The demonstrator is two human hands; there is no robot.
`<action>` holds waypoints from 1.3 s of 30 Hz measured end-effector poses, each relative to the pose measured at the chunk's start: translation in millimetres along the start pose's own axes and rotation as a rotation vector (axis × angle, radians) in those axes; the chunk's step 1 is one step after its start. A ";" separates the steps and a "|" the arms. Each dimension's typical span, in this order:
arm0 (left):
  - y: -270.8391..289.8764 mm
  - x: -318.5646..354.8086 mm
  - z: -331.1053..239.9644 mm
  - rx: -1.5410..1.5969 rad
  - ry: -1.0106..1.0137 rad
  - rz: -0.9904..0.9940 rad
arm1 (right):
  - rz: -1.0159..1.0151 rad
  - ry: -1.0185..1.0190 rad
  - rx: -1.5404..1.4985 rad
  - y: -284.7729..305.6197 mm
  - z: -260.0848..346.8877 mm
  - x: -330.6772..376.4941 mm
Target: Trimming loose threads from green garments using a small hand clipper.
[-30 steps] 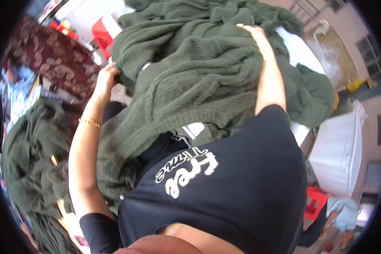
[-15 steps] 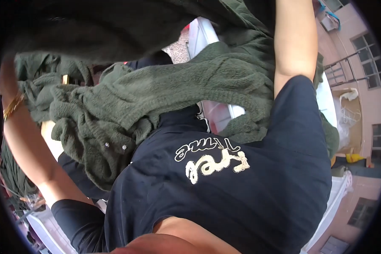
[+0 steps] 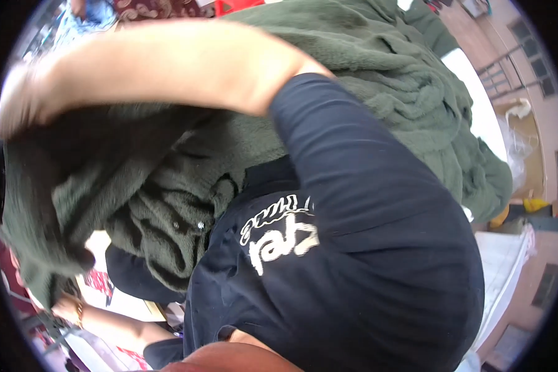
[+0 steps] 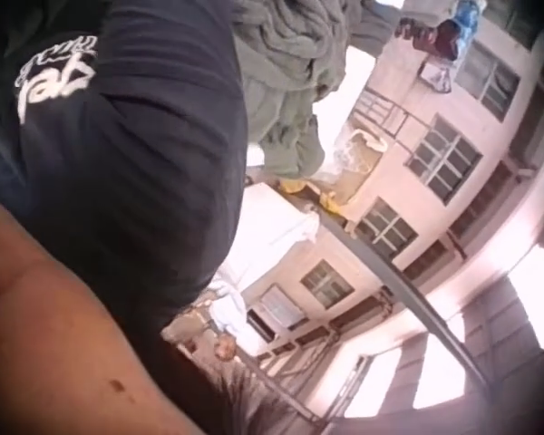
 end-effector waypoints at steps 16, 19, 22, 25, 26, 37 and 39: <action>97.5 -51.0 143.7 0.000 -0.053 -0.093 | 0.315 -0.712 0.173 -82.3 -172.0 -18.8; 87.8 -140.2 180.9 -0.586 0.469 0.621 | 0.274 -0.756 0.433 -27.5 -113.7 22.5; -25.4 -125.2 111.9 -1.343 -0.104 0.827 | 0.143 -0.740 0.521 5.3 -52.7 56.4; -127.4 -126.6 43.4 -1.463 -0.612 0.523 | -0.224 -0.598 0.541 45.0 -2.9 90.6; -210.1 -112.2 15.1 -1.252 -0.668 0.733 | -0.335 -0.521 0.429 86.1 -1.6 114.0; -520.6 -41.7 50.6 -0.286 -0.176 1.402 | -0.795 0.438 0.322 49.7 104.6 173.4; -539.9 -31.1 71.6 -0.339 -0.157 1.471 | -0.916 0.420 0.316 51.0 102.9 189.0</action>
Point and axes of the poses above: each hand's wrist, its own x-axis away from the middle knuckle, its own y-axis out of the back of the hand, z = x × y, the point moved 6 cm from there along -x, towards the middle knuckle, and after that the axes turned 9 degrees about z, right-handed, at the moved point
